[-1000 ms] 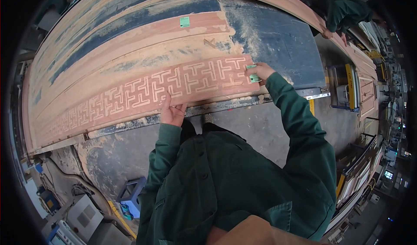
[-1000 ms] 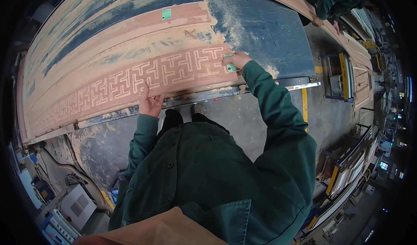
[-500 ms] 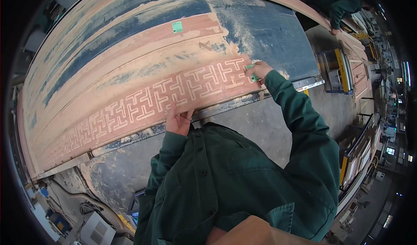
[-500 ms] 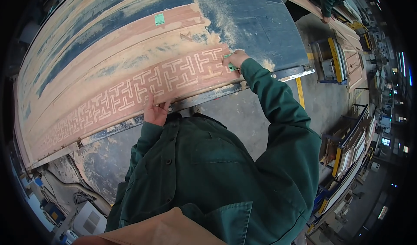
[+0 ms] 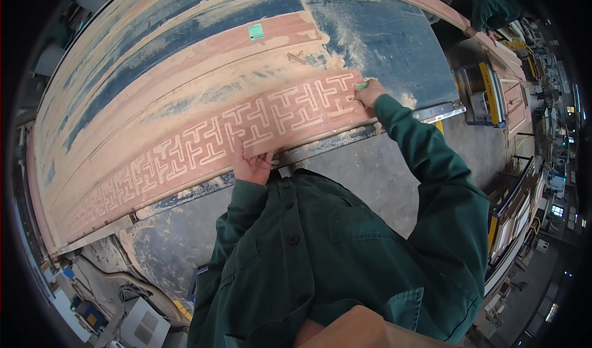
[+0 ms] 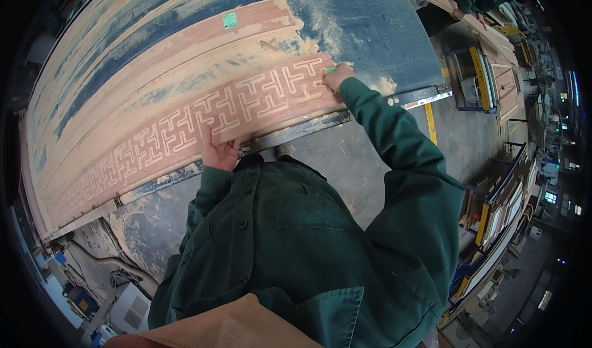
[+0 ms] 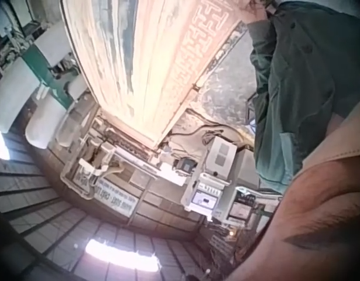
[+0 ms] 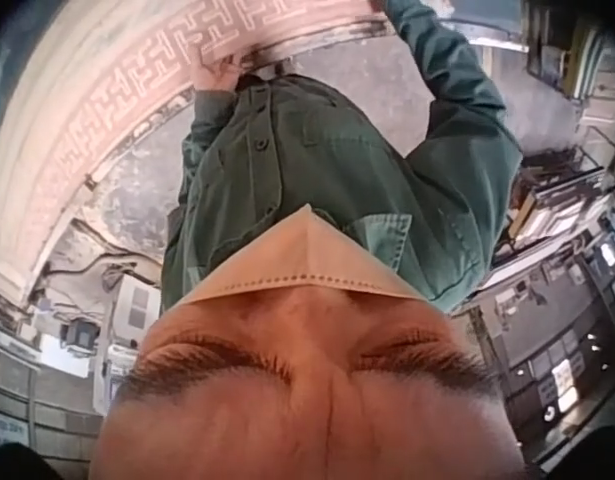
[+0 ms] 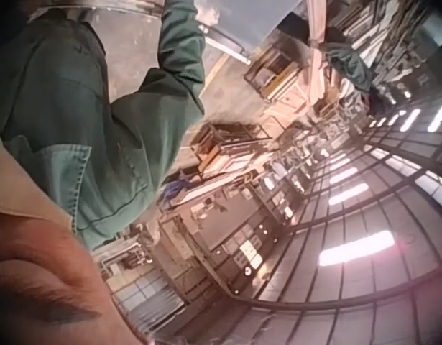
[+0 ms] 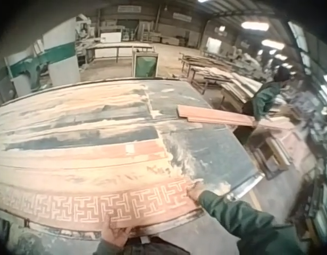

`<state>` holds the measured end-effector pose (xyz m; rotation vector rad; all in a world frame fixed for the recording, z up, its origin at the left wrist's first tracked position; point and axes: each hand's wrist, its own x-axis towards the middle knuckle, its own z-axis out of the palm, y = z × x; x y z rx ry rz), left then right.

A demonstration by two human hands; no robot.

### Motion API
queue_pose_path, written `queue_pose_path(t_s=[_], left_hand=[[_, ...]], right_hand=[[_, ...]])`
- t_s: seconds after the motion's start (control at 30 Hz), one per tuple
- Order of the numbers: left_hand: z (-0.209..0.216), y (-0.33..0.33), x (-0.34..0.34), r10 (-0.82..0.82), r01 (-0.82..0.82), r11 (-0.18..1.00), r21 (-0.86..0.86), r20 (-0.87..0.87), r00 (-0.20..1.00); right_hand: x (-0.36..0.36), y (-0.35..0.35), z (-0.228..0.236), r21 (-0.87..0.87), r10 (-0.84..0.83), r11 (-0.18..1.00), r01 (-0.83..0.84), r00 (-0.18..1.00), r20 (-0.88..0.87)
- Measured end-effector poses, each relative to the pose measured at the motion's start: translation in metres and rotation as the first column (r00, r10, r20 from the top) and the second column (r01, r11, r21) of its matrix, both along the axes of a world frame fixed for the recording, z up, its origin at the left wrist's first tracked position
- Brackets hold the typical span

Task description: Inspecting and marking intricate wooden panels with a marker on a factory workbench.

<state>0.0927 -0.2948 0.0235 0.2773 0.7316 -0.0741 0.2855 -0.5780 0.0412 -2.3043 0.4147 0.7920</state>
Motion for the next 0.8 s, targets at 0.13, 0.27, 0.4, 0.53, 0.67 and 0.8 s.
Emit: queue_pose_path(t_s=[0.13, 0.27, 0.4, 0.53, 0.67, 0.8], left_hand=[[0.004, 0.003, 0.0, -0.011, 0.005, 0.999, 0.054, 0.108, 0.994], [0.004, 0.007, 0.001, -0.034, 0.02, 0.995, 0.099, 0.142, 0.989], [0.01, 0.009, 0.003, -0.02, 0.006, 0.994, 0.109, 0.123, 0.992], [0.014, 0.011, 0.005, -0.023, 0.01, 0.996, 0.088, 0.155, 0.988], [0.007, 0.009, 0.003, -0.039, 0.016, 0.993, 0.114, 0.196, 0.98], [0.008, 0.005, 0.01, -0.05, 0.035, 0.994, 0.102, 0.151, 0.987]], right_hand=[[0.007, -0.032, -0.037, 0.068, 0.121, 0.99, -0.127, 0.989, 0.083], [0.003, -0.027, -0.025, 0.211, 0.03, 0.976, -0.06, 0.989, 0.141], [-0.006, -0.018, 0.021, -0.08, 0.242, 0.963, -0.257, 0.699, 0.673], [0.0, -0.035, 0.048, 0.219, 0.14, 0.919, -0.326, 0.793, 0.593], [-0.03, -0.075, -0.003, 0.535, -0.458, 0.817, 0.215, 0.807, 0.374], [-0.079, -0.074, -0.091, 0.135, -0.215, 0.977, 0.167, 0.739, 0.639]])
